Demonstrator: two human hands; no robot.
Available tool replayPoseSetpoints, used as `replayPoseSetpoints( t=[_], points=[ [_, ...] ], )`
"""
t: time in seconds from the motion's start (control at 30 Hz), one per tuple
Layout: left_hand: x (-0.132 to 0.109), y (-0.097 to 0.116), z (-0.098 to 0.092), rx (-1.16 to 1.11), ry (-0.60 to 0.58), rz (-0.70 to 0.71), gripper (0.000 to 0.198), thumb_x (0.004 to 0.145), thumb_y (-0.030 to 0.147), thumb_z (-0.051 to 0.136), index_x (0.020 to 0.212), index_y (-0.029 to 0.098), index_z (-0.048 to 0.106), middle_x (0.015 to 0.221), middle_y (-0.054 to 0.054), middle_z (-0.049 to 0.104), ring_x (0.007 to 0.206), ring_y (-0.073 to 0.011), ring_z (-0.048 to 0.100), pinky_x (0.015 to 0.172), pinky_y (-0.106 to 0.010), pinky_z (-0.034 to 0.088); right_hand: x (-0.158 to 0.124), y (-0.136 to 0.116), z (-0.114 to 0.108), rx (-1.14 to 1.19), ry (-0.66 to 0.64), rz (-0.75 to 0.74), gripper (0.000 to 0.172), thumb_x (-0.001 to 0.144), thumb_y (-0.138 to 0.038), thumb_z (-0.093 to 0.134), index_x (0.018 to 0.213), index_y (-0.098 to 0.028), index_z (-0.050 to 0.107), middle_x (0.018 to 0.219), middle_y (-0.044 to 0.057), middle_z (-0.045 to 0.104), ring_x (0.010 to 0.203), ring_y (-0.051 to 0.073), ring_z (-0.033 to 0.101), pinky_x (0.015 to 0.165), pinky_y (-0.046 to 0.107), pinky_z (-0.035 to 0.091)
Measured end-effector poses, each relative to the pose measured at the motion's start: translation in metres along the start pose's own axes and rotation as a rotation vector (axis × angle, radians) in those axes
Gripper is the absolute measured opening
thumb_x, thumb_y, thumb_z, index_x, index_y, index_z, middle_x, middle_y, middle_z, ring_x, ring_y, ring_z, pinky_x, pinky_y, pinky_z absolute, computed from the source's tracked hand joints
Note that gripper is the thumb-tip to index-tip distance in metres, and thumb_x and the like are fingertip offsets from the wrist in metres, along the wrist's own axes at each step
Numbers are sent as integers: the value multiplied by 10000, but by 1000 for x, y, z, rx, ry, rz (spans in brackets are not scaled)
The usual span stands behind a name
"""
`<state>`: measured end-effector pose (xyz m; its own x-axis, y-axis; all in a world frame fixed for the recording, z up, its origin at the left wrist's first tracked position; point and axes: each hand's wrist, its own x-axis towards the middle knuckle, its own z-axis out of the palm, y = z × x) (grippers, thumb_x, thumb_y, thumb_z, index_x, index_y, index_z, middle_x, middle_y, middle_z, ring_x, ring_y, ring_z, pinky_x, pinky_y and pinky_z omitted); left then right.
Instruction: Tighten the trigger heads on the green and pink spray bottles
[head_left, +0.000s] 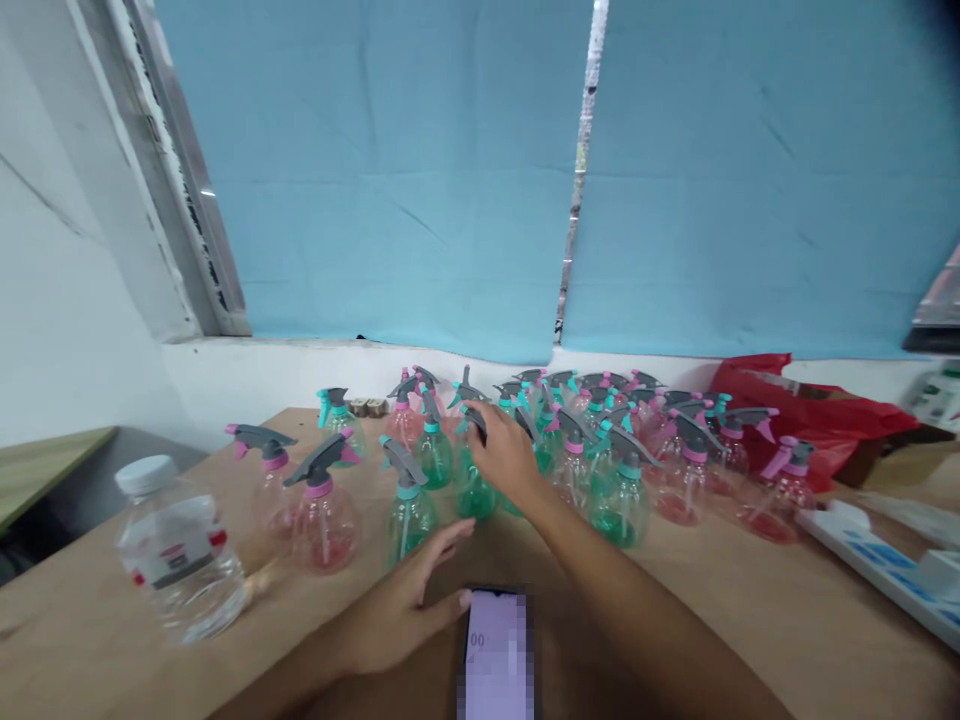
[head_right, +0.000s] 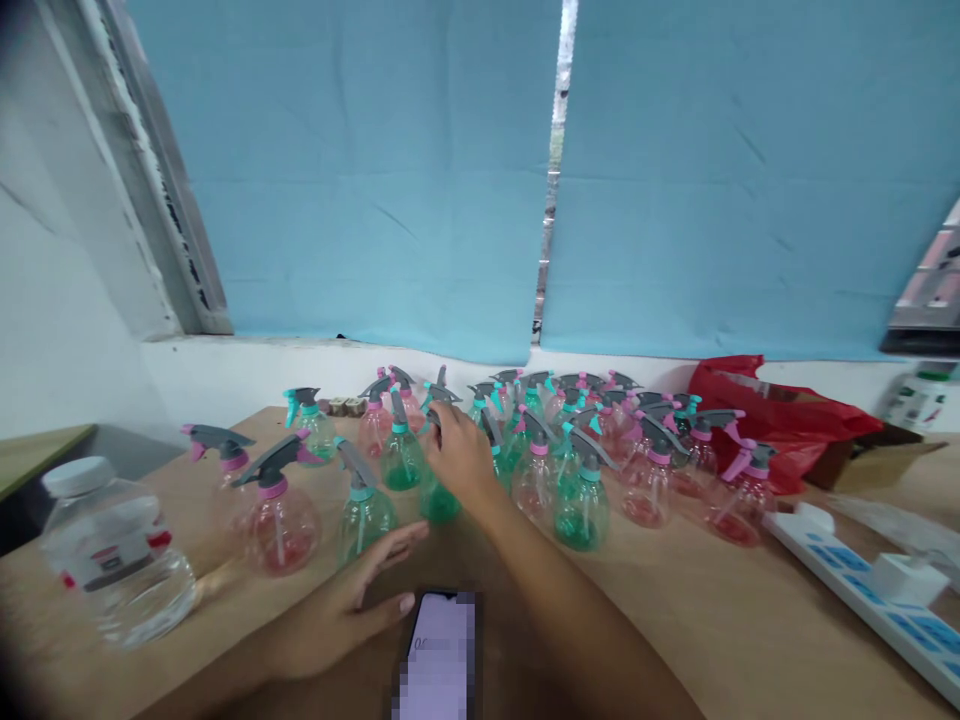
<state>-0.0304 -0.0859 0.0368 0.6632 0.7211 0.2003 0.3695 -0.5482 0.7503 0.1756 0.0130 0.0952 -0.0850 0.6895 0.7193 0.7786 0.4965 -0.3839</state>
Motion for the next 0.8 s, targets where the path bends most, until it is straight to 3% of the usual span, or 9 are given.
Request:
replayPoseSetpoints(
  t=[0.1,0.2,0.4,0.53,0.7,0.8],
  points=[
    [4,-12,2,-197,92,-74,545,1024,458,559,1519,320,376,1563,-125,456,1442,-294,435,1162,-575,381,-13,0,-10,88,35,-58,397,942,-185,489,1318,-207,613,1215,94,713,1106,245,667,976,357,507],
    [8,-19,4,-233,170,-99,535,1023,497,545,1500,301,401,1531,-145,492,1414,-299,474,1133,-578,420,-26,1,-13,164,43,-86,384,924,-196,516,1285,-235,639,1198,78,723,1090,240,676,983,372,513],
    [29,-15,14,-183,309,-84,791,998,511,580,1614,307,128,1673,-149,227,1535,-322,221,1206,-597,277,-39,9,0,435,130,-36,313,868,-243,614,1175,-217,673,1065,64,746,960,226,702,891,354,553],
    [55,-13,20,-190,304,-40,858,987,466,614,1626,306,64,1701,-123,119,1557,-323,127,1242,-569,179,-40,14,11,660,122,61,302,869,-286,641,1154,-196,679,1056,67,751,937,221,711,853,342,568],
    [74,-20,28,-216,349,27,855,959,361,644,1608,286,92,1687,-125,158,1546,-319,168,1247,-535,169,-42,18,17,829,-10,55,509,866,-283,661,1366,-213,591,1228,82,724,1076,230,702,943,366,558],
    [84,-23,29,-280,394,87,758,918,294,633,1556,279,224,1627,-117,309,1466,-305,351,1203,-499,285,-42,21,19,835,-26,104,350,853,-241,619,1196,-207,683,1125,72,752,988,220,716,896,351,570]
  ],
)
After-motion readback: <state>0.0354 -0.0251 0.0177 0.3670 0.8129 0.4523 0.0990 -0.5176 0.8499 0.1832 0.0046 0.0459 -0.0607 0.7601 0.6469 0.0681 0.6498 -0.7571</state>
